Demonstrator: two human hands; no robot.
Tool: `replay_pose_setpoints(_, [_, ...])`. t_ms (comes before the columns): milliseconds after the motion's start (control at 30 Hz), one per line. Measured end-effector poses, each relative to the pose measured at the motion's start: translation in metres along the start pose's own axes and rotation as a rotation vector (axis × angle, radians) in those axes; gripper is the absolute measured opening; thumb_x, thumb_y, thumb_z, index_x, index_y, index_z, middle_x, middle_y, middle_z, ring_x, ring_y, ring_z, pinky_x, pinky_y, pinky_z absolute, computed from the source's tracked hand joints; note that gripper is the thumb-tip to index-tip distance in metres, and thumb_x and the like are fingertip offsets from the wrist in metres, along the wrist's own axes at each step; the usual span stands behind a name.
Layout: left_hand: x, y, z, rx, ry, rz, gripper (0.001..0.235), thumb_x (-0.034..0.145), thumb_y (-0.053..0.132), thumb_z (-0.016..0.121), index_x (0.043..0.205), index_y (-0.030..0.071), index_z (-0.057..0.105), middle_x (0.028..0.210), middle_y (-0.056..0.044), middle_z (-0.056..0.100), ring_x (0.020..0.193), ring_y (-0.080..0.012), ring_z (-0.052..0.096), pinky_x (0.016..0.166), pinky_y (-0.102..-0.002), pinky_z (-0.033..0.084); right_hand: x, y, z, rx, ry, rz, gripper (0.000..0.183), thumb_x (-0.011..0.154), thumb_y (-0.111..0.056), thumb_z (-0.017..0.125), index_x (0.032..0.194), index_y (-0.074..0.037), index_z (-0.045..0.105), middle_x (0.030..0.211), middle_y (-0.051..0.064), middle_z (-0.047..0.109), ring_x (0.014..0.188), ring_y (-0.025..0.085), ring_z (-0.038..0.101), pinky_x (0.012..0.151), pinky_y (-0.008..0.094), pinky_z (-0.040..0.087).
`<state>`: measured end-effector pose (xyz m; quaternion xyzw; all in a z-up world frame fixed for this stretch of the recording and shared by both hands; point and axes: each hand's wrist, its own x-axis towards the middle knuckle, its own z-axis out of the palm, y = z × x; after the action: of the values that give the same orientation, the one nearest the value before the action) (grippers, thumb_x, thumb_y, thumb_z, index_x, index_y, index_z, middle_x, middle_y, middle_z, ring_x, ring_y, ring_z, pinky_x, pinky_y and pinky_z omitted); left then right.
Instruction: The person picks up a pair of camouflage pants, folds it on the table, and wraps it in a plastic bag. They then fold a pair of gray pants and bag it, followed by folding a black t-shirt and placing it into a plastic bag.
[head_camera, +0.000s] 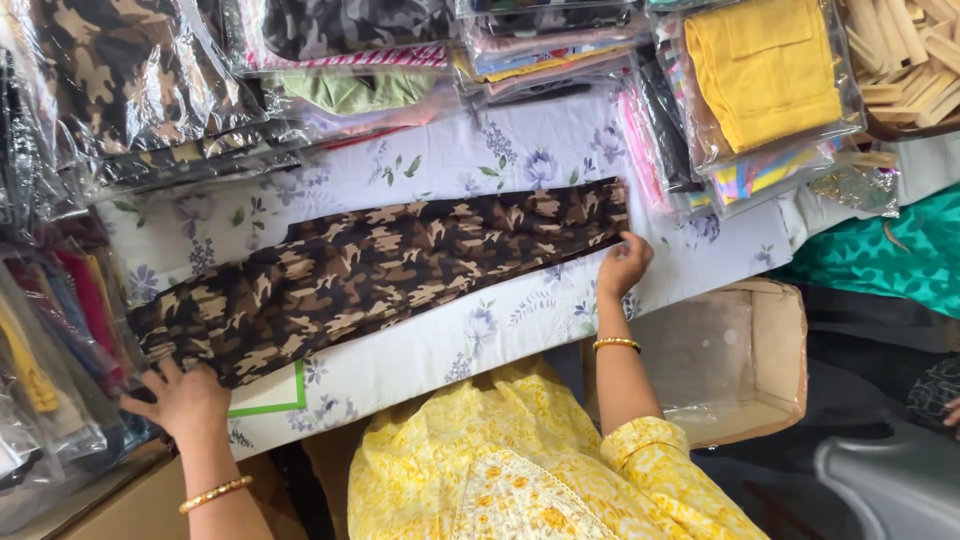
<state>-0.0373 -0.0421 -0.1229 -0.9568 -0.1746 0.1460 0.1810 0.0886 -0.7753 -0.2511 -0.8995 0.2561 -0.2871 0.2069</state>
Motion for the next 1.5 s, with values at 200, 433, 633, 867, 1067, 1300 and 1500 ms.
replay_pose_setpoints(200, [0.007,0.067,-0.035,-0.516,0.159,0.032,0.030,0.082,0.032,0.084,0.111,0.025,0.078,0.135,-0.009,0.062,0.140,-0.0346,0.042,0.120,-0.066,0.013,0.042,-0.100,-0.030,0.516,0.103,0.950,0.068,0.075,0.000,0.082,0.131,-0.016,0.047,0.125,0.011,0.044,0.111,0.032,0.056,0.064,0.042,0.063])
replay_pose_setpoints(433, [0.014,0.172,-0.070,-1.237,0.219,0.185,0.017,0.090,0.018,0.078,0.105,0.011,0.075,0.108,-0.007,0.070,0.100,-0.0241,0.061,0.095,-0.038,0.044,0.043,-0.103,0.010,0.697,0.050,0.644,0.063,0.070,0.008,0.076,0.129,-0.004,0.060,0.128,0.010,0.063,0.110,0.027,0.065,0.088,0.036,0.059])
replay_pose_setpoints(633, [0.034,0.231,-0.057,-2.395,-0.578,-0.039,0.059,0.104,0.049,0.048,0.142,0.004,0.054,0.133,-0.017,0.065,0.121,-0.0268,0.066,0.103,-0.039,0.054,-0.072,-0.299,-0.048,0.939,-0.617,-0.120,0.054,0.097,-0.011,0.075,0.145,-0.003,0.051,0.138,0.008,0.064,0.129,0.020,0.063,0.114,0.037,0.052])
replay_pose_setpoints(867, [0.035,0.247,0.006,-2.027,-0.469,-0.209,0.044,0.106,0.021,0.065,0.142,0.000,0.050,0.131,-0.013,0.060,0.115,-0.0212,0.056,0.098,-0.036,0.045,-0.094,-0.253,-0.011,0.459,-0.694,-0.216,0.043,0.091,-0.022,0.080,0.131,-0.014,0.065,0.128,0.004,0.072,0.115,0.022,0.069,0.094,0.038,0.053])
replay_pose_setpoints(1067, [0.026,0.224,-0.024,-1.959,-0.296,-0.163,0.048,0.093,-0.003,0.065,0.139,0.001,0.054,0.116,-0.006,0.071,0.100,-0.0135,0.066,0.090,-0.030,0.051,-0.084,-0.238,0.031,0.227,-0.767,-0.017,0.063,0.082,-0.032,0.085,0.131,-0.004,0.058,0.110,0.016,0.069,0.095,0.034,0.066,0.083,0.042,0.052])
replay_pose_setpoints(1300, [0.015,0.242,-0.037,-1.856,-0.457,-0.046,0.066,0.088,-0.003,0.068,0.148,0.013,0.046,0.102,-0.010,0.070,0.084,-0.0160,0.060,0.071,-0.027,0.049,-0.007,-0.195,0.017,0.267,-0.589,-0.170,0.031,0.081,-0.018,0.086,0.103,-0.001,0.072,0.095,0.018,0.075,0.086,0.034,0.072,0.080,0.045,0.054])
replay_pose_setpoints(1500, [0.008,0.211,-0.047,-1.244,0.024,0.112,0.030,0.103,0.016,0.070,0.132,0.022,0.066,0.112,-0.002,0.074,0.101,-0.0198,0.068,0.091,-0.033,0.056,0.039,-0.209,-0.044,-0.130,-0.421,-0.236,0.056,0.085,-0.022,0.084,0.135,-0.011,0.062,0.127,0.014,0.067,0.120,0.034,0.058,0.099,0.054,0.043])
